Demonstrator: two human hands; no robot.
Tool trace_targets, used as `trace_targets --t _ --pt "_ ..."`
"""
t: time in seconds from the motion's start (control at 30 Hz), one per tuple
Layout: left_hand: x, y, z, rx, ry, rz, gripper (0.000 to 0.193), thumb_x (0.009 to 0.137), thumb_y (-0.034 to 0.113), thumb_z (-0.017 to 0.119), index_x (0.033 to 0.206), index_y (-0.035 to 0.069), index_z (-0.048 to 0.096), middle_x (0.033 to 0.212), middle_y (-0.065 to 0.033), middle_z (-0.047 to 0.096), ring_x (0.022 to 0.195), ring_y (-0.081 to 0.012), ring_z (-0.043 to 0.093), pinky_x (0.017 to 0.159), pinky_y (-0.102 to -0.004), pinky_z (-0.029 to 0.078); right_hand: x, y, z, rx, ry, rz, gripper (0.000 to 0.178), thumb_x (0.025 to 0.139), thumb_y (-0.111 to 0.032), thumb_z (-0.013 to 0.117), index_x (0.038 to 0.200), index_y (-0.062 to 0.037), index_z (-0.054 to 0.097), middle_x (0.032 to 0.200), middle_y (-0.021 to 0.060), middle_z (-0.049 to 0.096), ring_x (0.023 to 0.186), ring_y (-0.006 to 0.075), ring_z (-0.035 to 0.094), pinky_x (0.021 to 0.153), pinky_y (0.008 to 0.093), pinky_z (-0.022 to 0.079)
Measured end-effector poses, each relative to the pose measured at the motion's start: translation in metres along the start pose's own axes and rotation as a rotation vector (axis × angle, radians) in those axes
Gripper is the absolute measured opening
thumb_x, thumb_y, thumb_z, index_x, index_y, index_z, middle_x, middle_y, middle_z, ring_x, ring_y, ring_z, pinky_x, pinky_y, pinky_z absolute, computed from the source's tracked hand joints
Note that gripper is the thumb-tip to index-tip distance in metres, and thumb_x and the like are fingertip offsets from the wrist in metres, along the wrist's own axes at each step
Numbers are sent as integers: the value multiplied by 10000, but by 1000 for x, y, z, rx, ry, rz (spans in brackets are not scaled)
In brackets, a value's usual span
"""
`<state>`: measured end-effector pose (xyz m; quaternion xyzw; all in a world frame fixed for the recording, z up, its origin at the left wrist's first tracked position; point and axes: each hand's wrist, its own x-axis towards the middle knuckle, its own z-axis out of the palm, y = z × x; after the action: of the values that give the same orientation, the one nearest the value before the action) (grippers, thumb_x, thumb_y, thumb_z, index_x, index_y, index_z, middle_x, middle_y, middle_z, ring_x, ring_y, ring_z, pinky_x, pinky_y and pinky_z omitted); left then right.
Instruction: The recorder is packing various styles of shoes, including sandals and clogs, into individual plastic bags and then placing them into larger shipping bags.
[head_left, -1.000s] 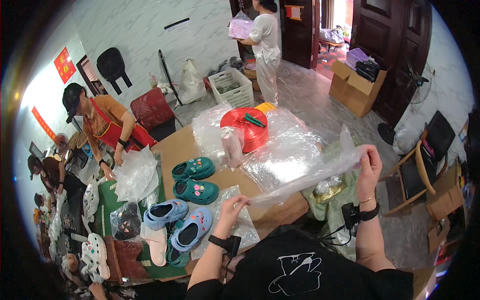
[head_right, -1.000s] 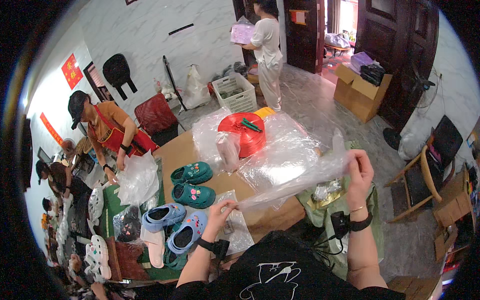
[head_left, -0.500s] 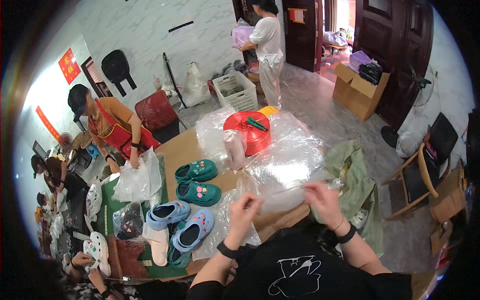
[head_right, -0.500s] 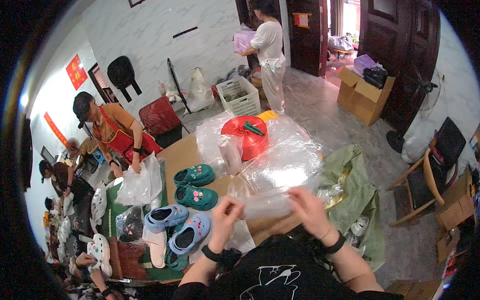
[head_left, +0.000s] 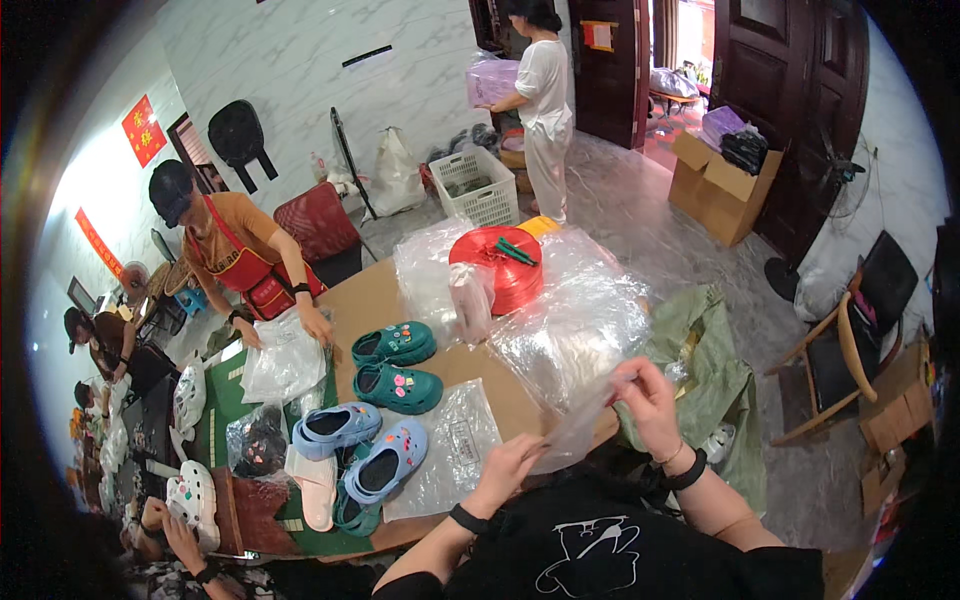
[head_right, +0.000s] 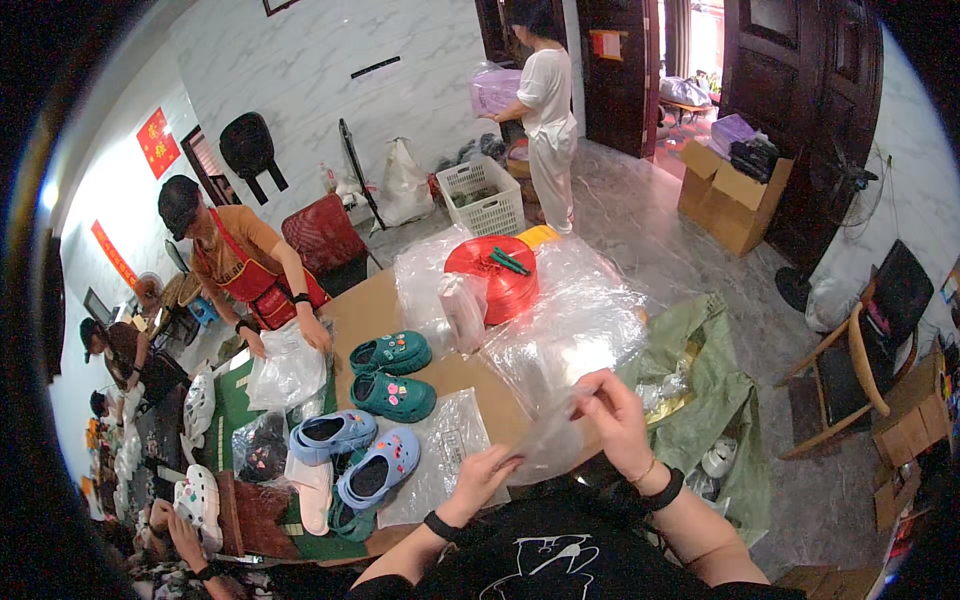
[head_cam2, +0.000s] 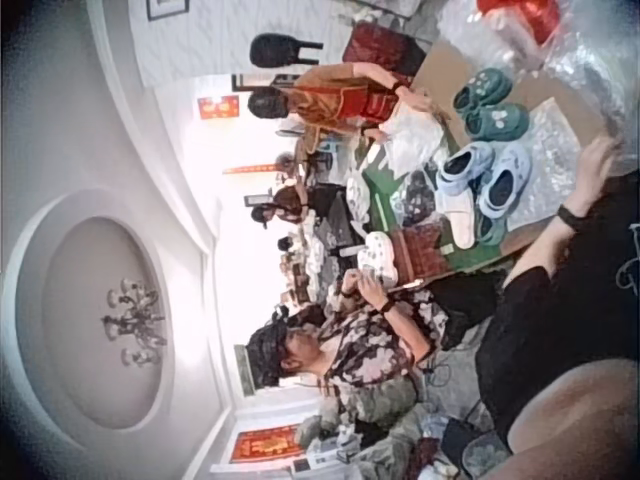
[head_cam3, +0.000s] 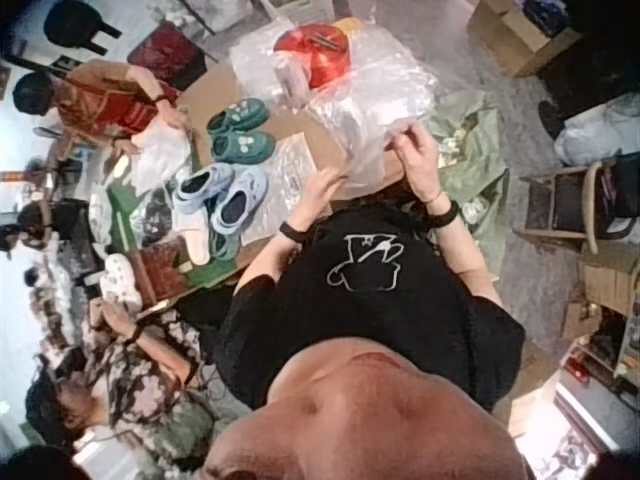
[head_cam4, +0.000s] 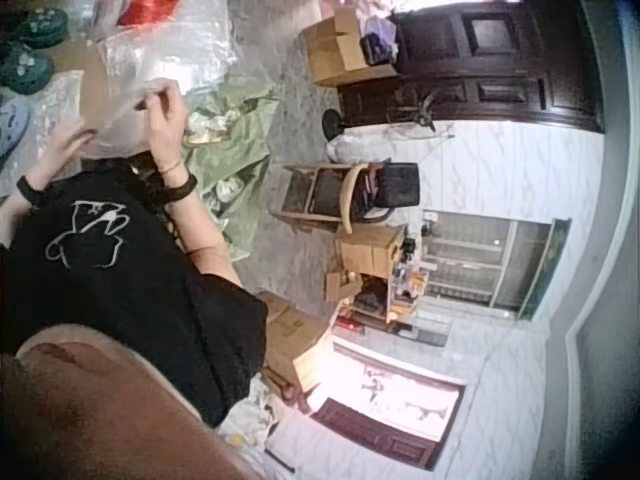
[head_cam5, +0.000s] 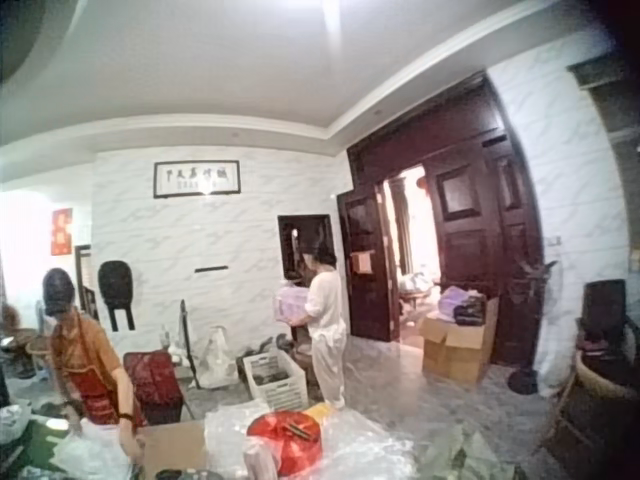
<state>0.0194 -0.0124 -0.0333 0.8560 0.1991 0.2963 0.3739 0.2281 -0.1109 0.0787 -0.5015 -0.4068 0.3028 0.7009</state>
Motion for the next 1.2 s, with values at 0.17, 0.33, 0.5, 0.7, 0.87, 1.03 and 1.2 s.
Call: trace_targets --t 0.17,0.33,0.5,0.7,0.87,1.03,1.2 --pt "-9 -28 -26 -143 44 -315 150 828 103 600 947 37 662 872 -115 683 790 -231 671 700 -296 506 14 3 -16 -33 230 -45 83 924 -129 479 929 -59 525 865 1 550 769 100 565 669 274 503" --pt "-16 -31 -69 -179 130 -432 173 819 75 589 965 26 668 901 -100 687 838 -200 660 755 -291 495 22 9 -25 74 269 -47 90 934 -140 507 954 -53 516 857 3 532 769 89 552 665 274 519" --pt "-13 -1 -97 -83 412 -286 119 819 82 601 889 6 658 930 -95 665 847 -199 614 786 -288 456 25 13 -24 -271 206 3 187 901 -98 493 1075 -32 512 790 55 567 673 147 563 614 289 476" --pt "15 65 -87 42 350 -146 228 795 41 643 1016 18 591 906 -103 655 829 -208 649 729 -319 494 18 0 -6 -823 -4 -306 415 827 -139 552 1233 -76 495 886 150 573 775 307 558 680 387 442" --pt "37 83 -61 -10 313 -67 387 763 49 684 1121 38 536 885 -121 638 826 -225 650 739 -329 498 9 -18 49 -888 -604 -654 410 790 -170 635 1180 -89 539 992 121 554 921 285 560 763 372 465" --pt "29 76 -47 -167 339 -94 541 755 73 713 1236 45 466 919 -97 607 778 -186 600 699 -300 487 19 -1 37 -693 -424 -490 197 821 -78 586 1014 -44 605 856 122 576 760 273 584 672 333 472" --pt "-20 18 -54 109 8 -153 296 817 106 657 1087 24 564 835 -48 614 770 -137 594 689 -277 475 27 -4 19 -449 -215 -181 121 838 -41 560 944 -4 604 807 109 584 707 222 590 668 286 466"
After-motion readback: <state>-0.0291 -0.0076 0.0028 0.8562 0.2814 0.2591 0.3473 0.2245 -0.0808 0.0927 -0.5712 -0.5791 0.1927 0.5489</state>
